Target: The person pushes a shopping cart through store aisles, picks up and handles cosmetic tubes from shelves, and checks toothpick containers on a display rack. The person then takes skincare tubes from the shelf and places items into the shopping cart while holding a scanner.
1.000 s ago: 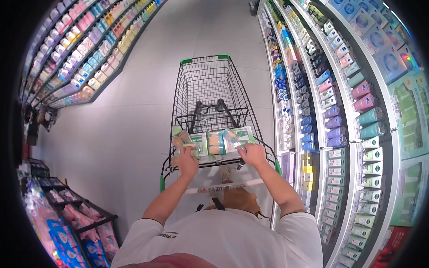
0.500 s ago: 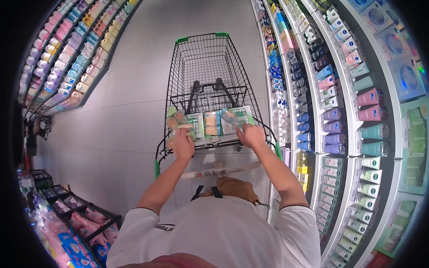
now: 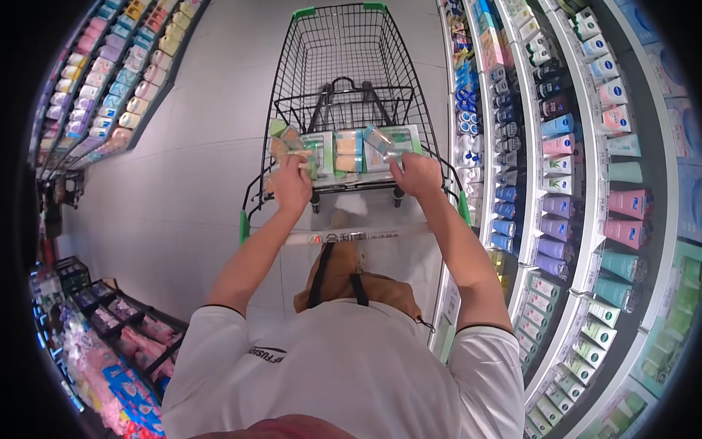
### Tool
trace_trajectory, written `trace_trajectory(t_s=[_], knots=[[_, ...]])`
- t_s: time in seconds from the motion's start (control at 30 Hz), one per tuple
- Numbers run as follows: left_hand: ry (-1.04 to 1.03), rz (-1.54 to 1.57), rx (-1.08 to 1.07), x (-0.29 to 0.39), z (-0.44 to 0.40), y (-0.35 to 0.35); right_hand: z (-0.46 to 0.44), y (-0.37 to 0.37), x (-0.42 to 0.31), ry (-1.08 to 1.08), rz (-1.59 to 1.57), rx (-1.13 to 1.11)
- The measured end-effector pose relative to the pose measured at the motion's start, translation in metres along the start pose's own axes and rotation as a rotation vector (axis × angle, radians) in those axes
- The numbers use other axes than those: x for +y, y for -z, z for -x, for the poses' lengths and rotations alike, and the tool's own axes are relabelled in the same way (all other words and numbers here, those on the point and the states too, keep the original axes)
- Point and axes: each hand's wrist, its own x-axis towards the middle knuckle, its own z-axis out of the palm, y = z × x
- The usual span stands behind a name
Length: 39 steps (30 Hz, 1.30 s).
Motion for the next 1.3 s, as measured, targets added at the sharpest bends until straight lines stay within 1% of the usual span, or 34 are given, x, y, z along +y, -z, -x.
trace_trajectory(t_s=[0.07,0.23,0.33,0.43,0.6,0.73,0.93,1.0,1.23,1.3], knots=[[-0.035,0.01,0.014,-0.001,-0.021,-0.008,-0.02,-0.001,0.003,-0.011,0.002,-0.005],[-0.025,0.015,-0.011,0.007,-0.079,-0.02,-0.072,-0.003,0.015,0.003,0.031,0.041],[0.006,-0.034,-0.037,0.013,-0.118,-0.029,-0.107,-0.005,0.025,-0.003,0.008,0.047],[-0.012,-0.053,-0.083,0.015,-0.163,-0.037,-0.146,-0.007,0.031,-0.002,0.004,0.064],[0.024,-0.163,-0.242,0.031,-0.237,-0.045,-0.209,0.002,0.039,-0.021,-0.008,0.069],[0.022,-0.208,-0.279,0.035,-0.293,-0.06,-0.257,0.005,0.047,-0.089,-0.002,0.031],[-0.04,-0.197,-0.287,0.043,-0.366,-0.08,-0.324,0.008,0.061,-0.096,0.024,0.07],[-0.023,-0.191,-0.302,0.047,-0.386,-0.085,-0.341,0.007,0.069,-0.08,0.006,0.108],[-0.008,-0.178,-0.324,0.068,-0.437,-0.106,-0.39,0.009,0.096,-0.106,0.024,0.113],[-0.06,-0.186,-0.247,0.073,-0.453,-0.113,-0.407,0.01,0.104,-0.095,0.028,0.121]])
